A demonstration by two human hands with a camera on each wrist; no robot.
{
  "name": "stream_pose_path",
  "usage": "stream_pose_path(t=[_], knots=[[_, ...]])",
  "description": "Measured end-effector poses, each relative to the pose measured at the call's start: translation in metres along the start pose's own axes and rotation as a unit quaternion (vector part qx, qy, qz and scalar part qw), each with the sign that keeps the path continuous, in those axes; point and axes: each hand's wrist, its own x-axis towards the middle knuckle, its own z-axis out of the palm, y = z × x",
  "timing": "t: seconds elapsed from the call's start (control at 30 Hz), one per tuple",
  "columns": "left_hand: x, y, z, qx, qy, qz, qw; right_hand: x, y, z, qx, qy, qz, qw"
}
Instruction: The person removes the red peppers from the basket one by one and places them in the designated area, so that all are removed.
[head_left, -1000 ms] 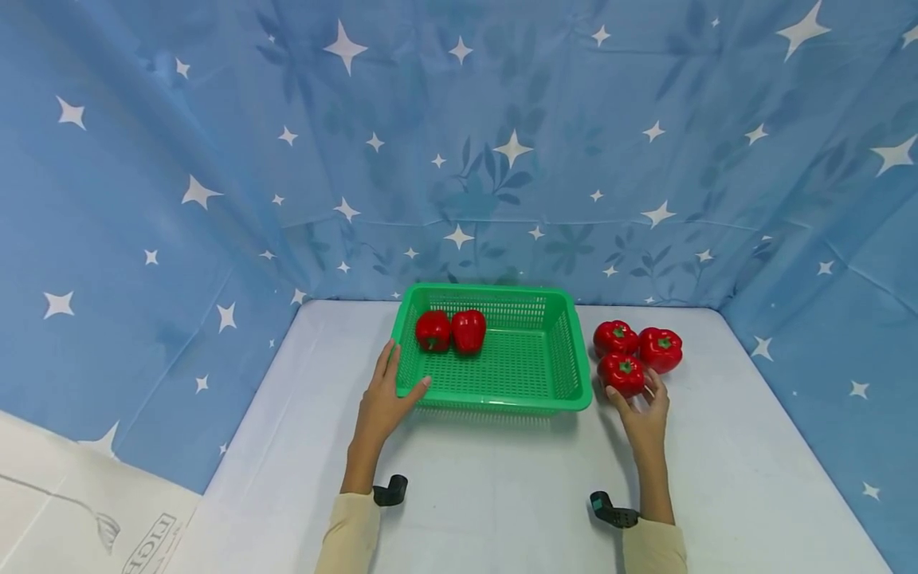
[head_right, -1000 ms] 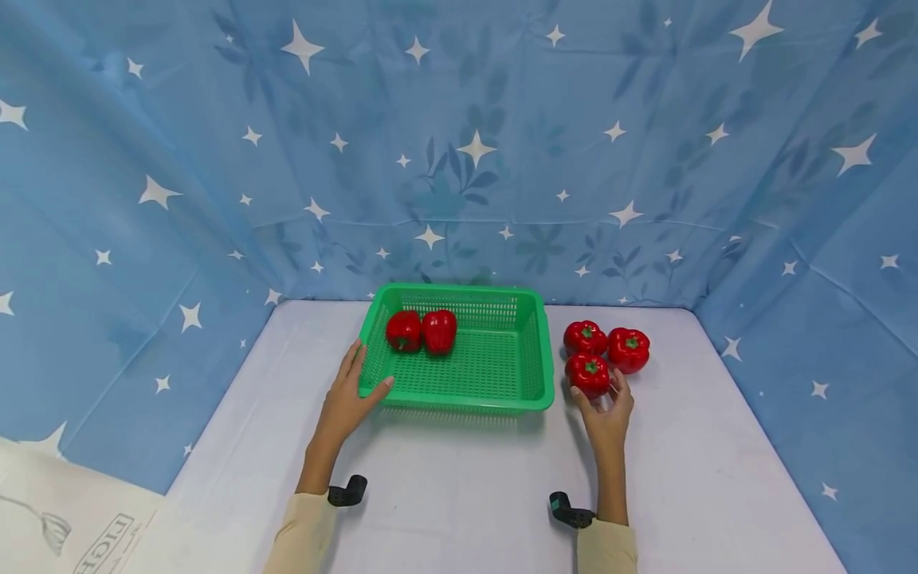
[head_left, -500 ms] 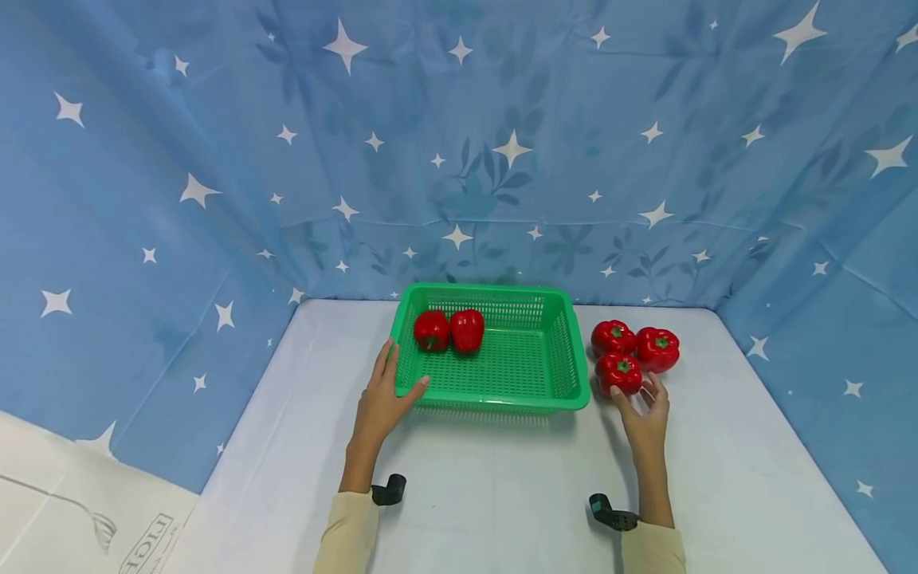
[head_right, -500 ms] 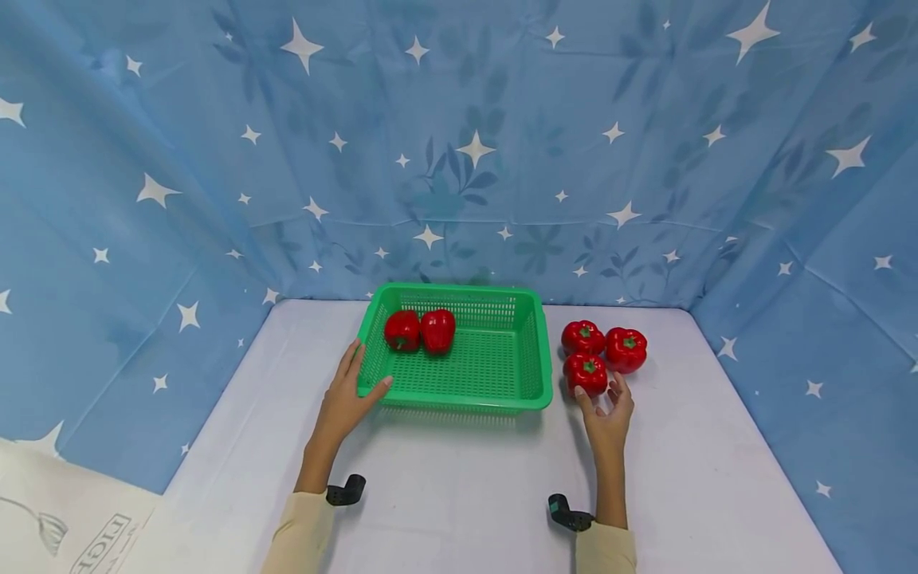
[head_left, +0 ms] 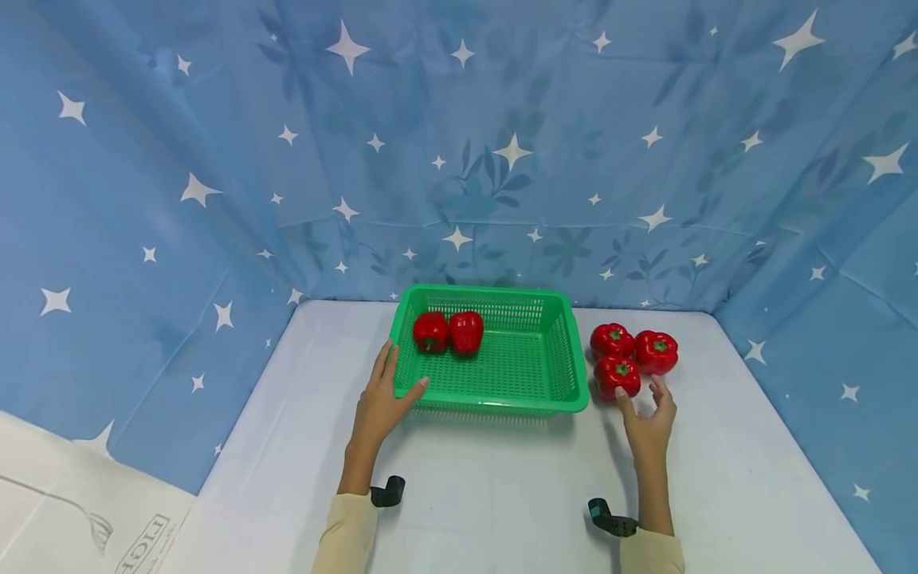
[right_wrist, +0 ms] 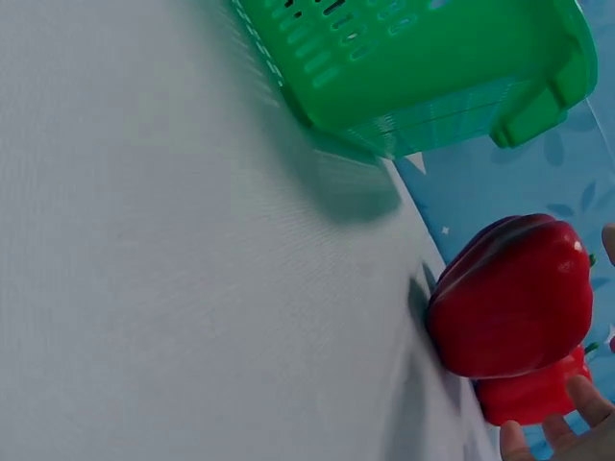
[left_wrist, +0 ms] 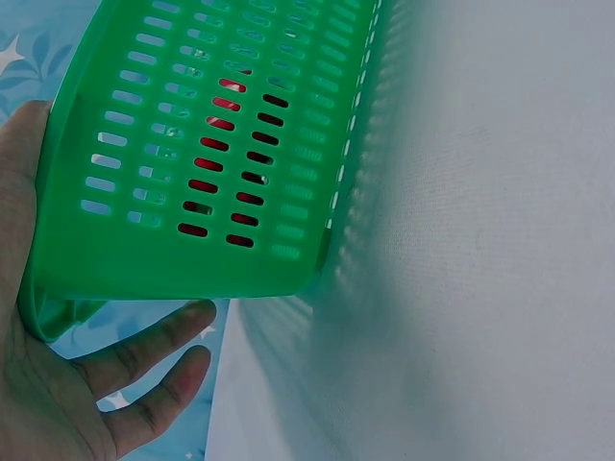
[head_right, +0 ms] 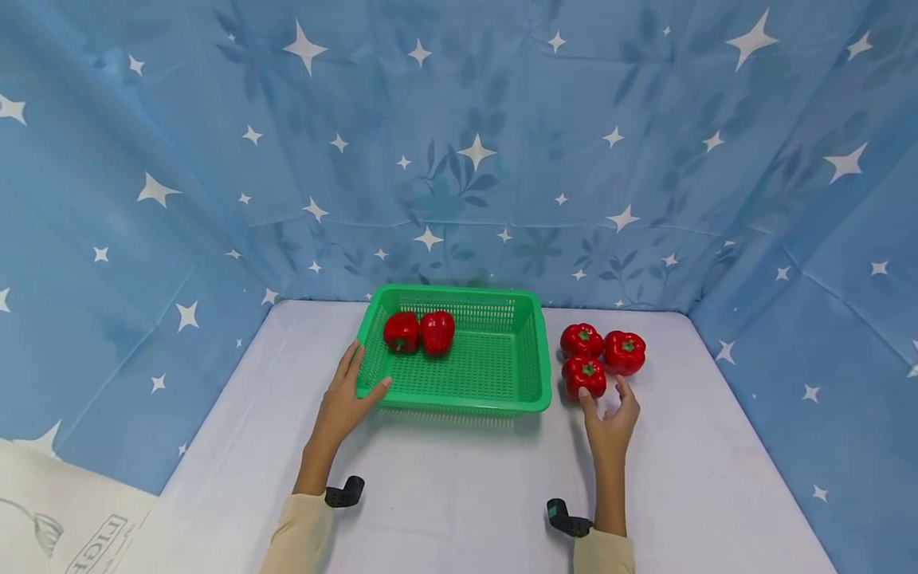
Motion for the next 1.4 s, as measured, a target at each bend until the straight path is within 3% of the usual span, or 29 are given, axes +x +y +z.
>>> stream_pose_path(t=[0.27,0.57,0.97,1.2,1.4], knots=[[-0.001,0.0,0.0,-0.007,0.003,0.002,1.0,-0.002,-0.019,-0.001,0.007,0.053,-0.087,0.9948],[-0.002,0.0,0.001,-0.011,0.005,0.001,0.9999,0.007,-0.042,0.007,0.023,0.051,-0.157,0.986],[-0.002,0.001,-0.001,-0.014,0.003,-0.003,0.9999,0.017,-0.089,0.029,0.068,-0.057,-0.229,0.9694],[-0.002,0.001,0.0,-0.015,0.002,-0.001,0.9999,0.0,-0.126,0.036,0.09,-0.167,-0.25,0.9493],[-0.001,0.0,0.0,-0.015,0.003,0.001,0.9999,0.008,-0.145,0.049,0.067,-0.252,-0.235,0.9364]])
